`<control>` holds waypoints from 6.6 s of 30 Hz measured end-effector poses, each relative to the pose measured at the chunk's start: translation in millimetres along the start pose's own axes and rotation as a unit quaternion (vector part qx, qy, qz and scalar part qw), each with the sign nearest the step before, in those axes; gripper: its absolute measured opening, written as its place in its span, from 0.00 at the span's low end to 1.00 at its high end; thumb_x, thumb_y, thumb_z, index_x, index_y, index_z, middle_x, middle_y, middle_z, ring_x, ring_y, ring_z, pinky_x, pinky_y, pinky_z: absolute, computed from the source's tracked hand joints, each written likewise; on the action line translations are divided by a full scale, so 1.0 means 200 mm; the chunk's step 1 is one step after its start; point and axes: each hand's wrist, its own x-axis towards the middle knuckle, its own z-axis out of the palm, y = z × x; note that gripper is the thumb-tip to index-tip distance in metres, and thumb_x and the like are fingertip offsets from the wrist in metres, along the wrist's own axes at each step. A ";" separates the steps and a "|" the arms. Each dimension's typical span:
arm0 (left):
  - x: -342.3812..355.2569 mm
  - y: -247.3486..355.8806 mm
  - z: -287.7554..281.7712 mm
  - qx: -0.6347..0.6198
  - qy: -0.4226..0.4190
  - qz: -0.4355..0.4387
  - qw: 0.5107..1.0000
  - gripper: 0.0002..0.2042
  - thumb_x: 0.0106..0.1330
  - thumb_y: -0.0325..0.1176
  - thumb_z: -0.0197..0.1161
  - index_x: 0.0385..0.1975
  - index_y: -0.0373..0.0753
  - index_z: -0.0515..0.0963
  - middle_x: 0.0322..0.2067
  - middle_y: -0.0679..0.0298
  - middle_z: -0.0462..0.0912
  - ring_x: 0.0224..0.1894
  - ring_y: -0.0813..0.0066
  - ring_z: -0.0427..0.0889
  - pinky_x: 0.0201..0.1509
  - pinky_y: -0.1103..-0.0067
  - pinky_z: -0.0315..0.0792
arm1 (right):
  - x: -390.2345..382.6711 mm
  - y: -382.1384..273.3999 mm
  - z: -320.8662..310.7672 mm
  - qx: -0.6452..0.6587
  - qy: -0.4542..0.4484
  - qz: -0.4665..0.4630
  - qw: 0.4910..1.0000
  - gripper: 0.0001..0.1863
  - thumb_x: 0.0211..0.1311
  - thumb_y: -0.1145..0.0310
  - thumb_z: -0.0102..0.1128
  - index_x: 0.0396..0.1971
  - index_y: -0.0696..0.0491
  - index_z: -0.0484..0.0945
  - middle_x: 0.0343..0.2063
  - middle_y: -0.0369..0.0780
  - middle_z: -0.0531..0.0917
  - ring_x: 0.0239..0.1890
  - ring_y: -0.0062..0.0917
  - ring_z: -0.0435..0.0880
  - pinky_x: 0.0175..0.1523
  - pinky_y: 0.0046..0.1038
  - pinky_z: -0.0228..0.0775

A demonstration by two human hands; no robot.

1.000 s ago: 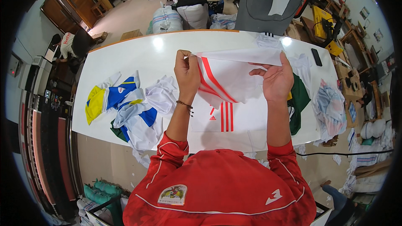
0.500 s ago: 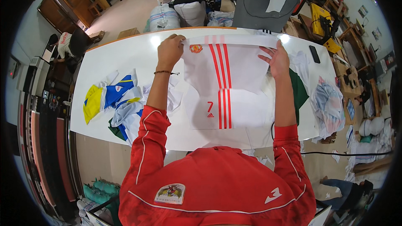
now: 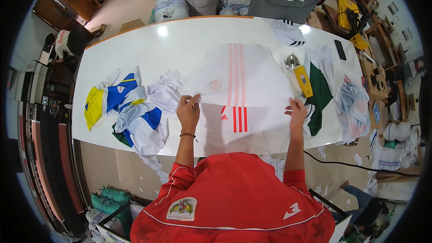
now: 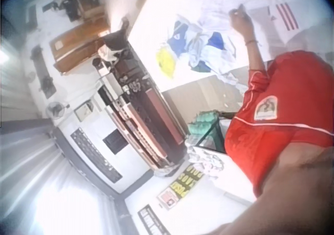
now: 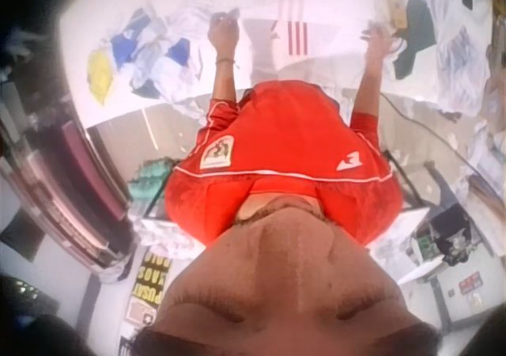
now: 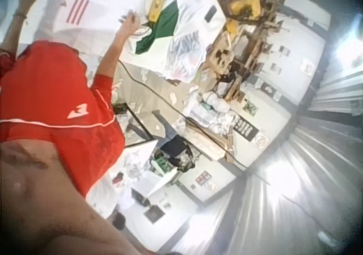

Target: The person uses a yellow electric fabric cutter to trim the edges of several soccer jerseys laid out on a white table. They handle white, green, and blue jerseys, smoothing and repositioning them between cuts. A coworker briefly assists by moving items on the table.

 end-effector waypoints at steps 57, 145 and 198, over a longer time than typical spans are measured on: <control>-0.37 -0.12 -0.04 -0.129 -0.216 -0.199 0.947 0.15 0.61 0.32 0.75 0.46 0.34 0.87 0.37 0.56 0.90 0.37 0.73 0.89 0.43 0.79 0.81 | -0.07 0.47 -0.12 -0.462 0.032 -0.175 0.869 0.12 0.60 0.62 0.75 0.33 0.54 0.84 0.34 0.43 0.86 0.44 0.43 0.84 0.52 0.43 0.74; 0.26 0.51 -0.54 -0.418 -0.070 -0.244 0.872 0.12 0.65 0.25 0.76 0.46 0.33 0.87 0.21 0.79 0.68 0.25 0.90 0.66 0.31 0.86 0.73 | -0.53 -0.57 0.59 0.085 -0.221 -0.078 0.968 0.14 0.68 0.82 0.66 0.44 0.53 0.70 0.28 0.34 0.79 0.26 0.15 0.76 0.28 0.20 0.66; -0.51 -0.10 0.01 -0.087 -0.471 -0.143 0.866 0.13 0.56 0.39 0.69 0.39 0.44 0.92 0.30 0.56 0.89 0.36 0.60 0.90 0.47 0.69 0.83 | -0.46 0.39 0.05 -0.314 -0.426 0.064 0.846 0.11 0.63 0.75 0.61 0.41 0.63 0.87 0.27 0.40 0.88 0.30 0.22 0.90 0.38 0.23 0.81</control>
